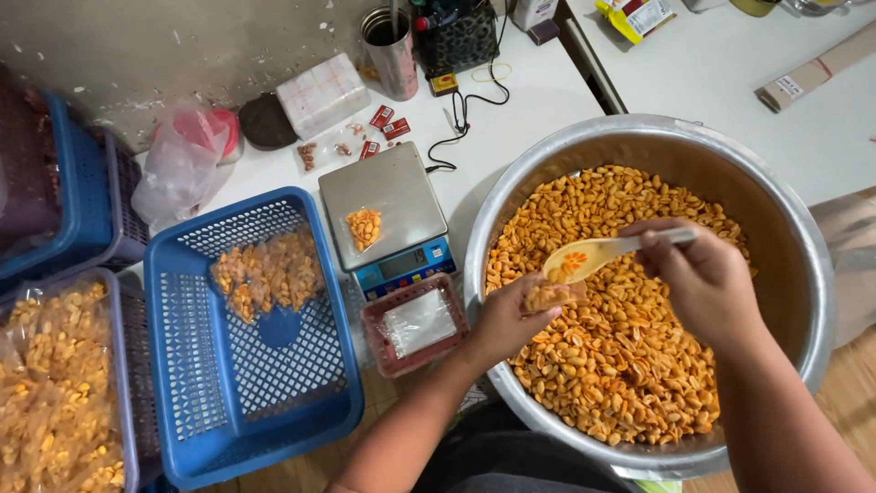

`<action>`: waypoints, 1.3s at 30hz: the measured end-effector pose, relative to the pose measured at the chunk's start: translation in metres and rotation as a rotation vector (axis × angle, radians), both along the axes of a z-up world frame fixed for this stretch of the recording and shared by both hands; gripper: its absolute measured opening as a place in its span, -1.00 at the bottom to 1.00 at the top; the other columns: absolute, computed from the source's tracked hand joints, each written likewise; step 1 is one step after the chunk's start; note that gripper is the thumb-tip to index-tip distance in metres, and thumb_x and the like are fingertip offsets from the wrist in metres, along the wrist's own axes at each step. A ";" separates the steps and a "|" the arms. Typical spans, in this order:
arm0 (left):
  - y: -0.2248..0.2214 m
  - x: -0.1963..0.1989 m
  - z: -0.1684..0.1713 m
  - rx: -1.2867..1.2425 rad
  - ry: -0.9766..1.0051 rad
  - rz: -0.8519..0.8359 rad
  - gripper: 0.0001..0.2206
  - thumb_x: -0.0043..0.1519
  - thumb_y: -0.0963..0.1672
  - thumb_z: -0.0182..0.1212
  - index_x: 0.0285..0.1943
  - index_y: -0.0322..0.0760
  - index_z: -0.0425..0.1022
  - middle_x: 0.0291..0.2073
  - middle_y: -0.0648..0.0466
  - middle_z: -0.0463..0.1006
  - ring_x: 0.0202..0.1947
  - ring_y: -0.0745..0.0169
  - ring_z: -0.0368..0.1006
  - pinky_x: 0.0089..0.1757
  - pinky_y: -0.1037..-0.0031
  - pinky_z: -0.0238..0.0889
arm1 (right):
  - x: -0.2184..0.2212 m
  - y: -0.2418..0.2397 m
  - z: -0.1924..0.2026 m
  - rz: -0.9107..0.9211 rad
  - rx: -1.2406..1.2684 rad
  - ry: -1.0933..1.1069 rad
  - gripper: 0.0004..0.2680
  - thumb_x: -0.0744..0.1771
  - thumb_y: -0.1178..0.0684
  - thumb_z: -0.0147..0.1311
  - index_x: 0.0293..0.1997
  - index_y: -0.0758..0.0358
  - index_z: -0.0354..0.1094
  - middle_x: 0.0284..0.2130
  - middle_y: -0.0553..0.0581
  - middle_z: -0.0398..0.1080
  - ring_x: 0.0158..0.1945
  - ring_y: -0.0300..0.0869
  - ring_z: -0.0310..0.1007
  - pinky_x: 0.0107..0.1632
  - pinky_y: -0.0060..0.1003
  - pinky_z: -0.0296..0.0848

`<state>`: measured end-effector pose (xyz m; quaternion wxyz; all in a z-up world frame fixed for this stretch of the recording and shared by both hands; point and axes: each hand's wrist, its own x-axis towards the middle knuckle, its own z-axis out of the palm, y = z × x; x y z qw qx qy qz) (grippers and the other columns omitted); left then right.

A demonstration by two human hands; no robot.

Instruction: Weighing and portioning snacks from a large bowl onto a digital scale using a spoon and hands.

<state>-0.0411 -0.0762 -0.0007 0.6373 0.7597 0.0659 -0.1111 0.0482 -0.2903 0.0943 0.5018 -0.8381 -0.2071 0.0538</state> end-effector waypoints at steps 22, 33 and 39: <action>0.171 0.025 -0.116 0.774 -0.757 0.854 -0.93 0.22 -0.26 0.27 -0.16 -0.32 0.59 -0.15 -0.04 0.55 -0.05 -0.03 0.48 0.09 0.26 0.32 | 0.062 -0.081 -0.149 -0.275 0.389 0.268 -0.82 0.51 -0.13 -0.10 0.12 0.00 0.41 -0.32 -0.20 0.33 -0.35 -0.60 0.26 -0.37 -0.73 0.17; 0.375 -0.092 -0.173 0.719 -0.424 1.526 -0.83 0.31 -0.09 0.26 0.00 -0.19 0.63 -0.15 -0.11 0.66 -0.07 -0.03 0.60 -0.06 0.27 0.47 | 0.133 -0.035 -0.228 0.147 0.191 -0.076 -0.79 0.52 0.18 -0.20 0.35 0.22 0.19 0.04 0.07 0.15 0.03 -0.24 0.03 0.08 -0.38 -0.03; 0.382 -0.123 -0.185 0.939 0.435 0.944 -0.48 0.37 -0.03 0.04 0.56 0.01 0.12 0.46 -0.06 0.17 0.24 -0.21 0.40 0.08 -0.02 0.41 | 0.138 -0.039 -0.226 0.228 0.101 -0.319 -0.68 0.42 0.38 -0.13 0.40 0.45 0.16 0.21 0.38 0.17 0.25 0.10 0.10 0.33 -0.10 0.03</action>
